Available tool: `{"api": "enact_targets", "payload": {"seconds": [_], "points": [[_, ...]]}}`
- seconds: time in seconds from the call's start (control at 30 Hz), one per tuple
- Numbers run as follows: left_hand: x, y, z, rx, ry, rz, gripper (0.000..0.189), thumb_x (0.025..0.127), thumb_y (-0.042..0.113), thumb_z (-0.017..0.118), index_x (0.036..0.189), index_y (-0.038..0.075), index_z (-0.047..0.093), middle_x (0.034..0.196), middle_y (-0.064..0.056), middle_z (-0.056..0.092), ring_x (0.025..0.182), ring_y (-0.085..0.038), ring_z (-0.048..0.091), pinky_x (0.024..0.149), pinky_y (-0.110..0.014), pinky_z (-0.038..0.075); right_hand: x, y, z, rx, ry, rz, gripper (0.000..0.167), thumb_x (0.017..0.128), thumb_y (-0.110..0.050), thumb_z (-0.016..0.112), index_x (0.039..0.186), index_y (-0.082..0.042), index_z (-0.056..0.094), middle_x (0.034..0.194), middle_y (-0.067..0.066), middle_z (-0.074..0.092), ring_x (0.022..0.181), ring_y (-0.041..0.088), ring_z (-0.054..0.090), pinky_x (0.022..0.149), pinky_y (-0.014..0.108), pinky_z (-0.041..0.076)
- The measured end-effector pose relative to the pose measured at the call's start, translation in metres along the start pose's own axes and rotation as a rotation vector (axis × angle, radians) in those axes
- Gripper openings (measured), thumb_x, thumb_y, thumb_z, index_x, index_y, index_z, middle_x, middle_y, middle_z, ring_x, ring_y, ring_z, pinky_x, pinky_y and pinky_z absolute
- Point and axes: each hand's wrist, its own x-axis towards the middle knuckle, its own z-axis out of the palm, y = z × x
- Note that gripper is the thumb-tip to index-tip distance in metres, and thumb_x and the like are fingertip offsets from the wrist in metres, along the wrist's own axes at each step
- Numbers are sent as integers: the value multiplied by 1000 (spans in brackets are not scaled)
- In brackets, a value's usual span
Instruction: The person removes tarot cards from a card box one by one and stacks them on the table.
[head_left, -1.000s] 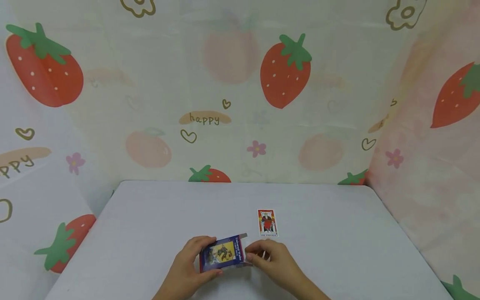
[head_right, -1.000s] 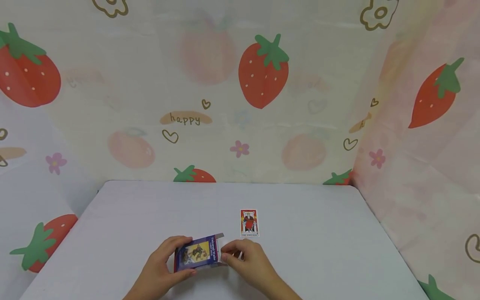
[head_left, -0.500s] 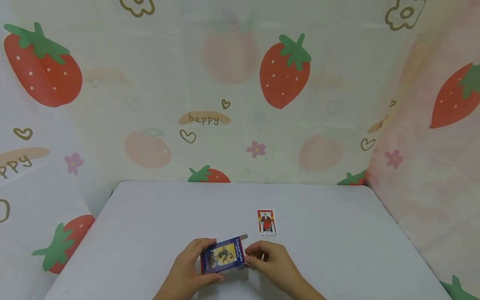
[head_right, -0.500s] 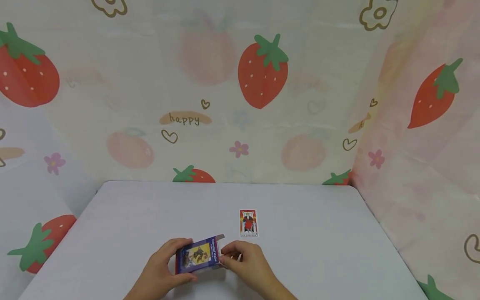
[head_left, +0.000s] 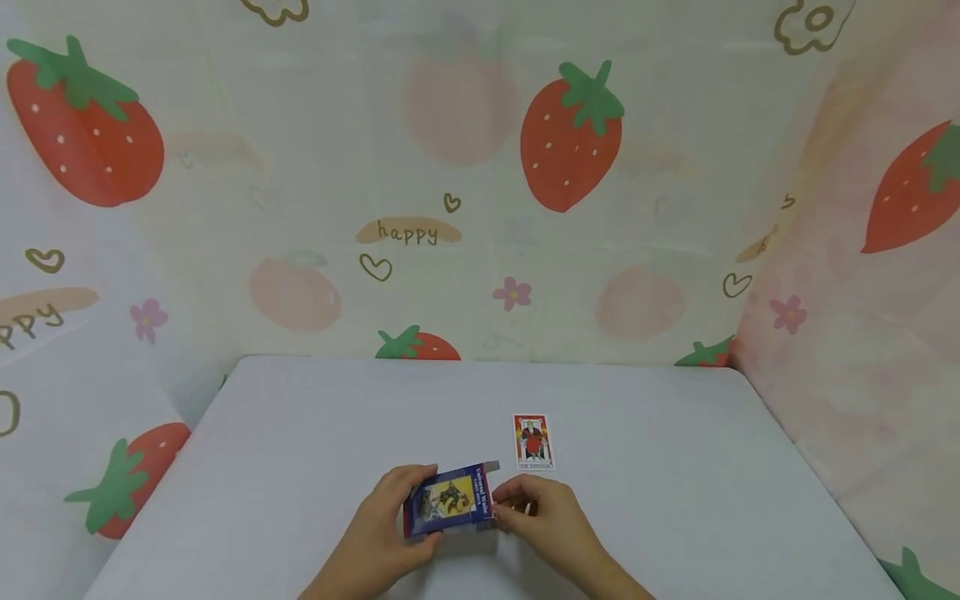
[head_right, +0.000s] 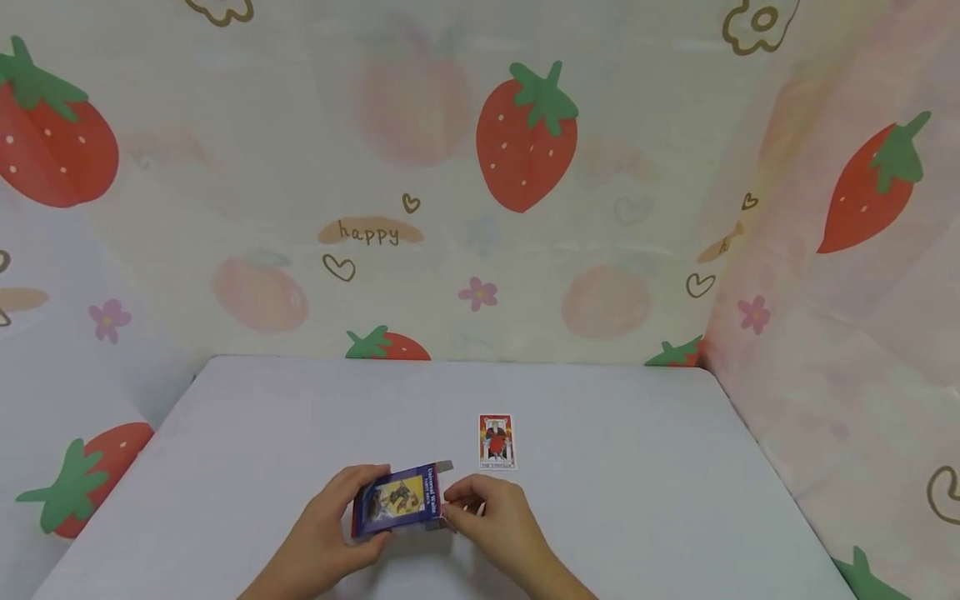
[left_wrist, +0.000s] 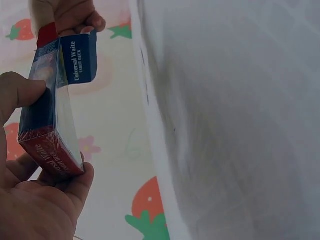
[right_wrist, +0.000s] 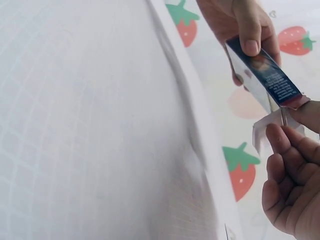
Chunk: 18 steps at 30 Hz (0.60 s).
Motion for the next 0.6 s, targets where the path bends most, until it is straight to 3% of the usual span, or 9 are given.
{"api": "enact_targets", "payload": {"seconds": [0.2,0.5,0.6], "points": [[4,3,-1,-28,-21,-19,78,76,25,92,142,33,52,141,12,55,132,-10,52,113,-47,45,1,-1,-3,2,37,4,8,88,-19,81,93,-16,75,78,-9,70,67,6,57,58,21,48],[9,10,5,-72,57,-20,78,72,20,95,137,38,57,137,22,57,130,-5,52,112,-43,45,4,0,-9,24,65,11,8,87,-12,80,93,-13,75,79,-7,71,67,6,59,59,21,49],[9,10,7,-83,71,-14,79,71,19,96,137,37,57,138,18,58,129,-4,52,112,-42,46,5,2,-9,36,69,10,8,87,-11,79,94,-12,75,79,-6,72,68,5,61,60,20,49]]}}
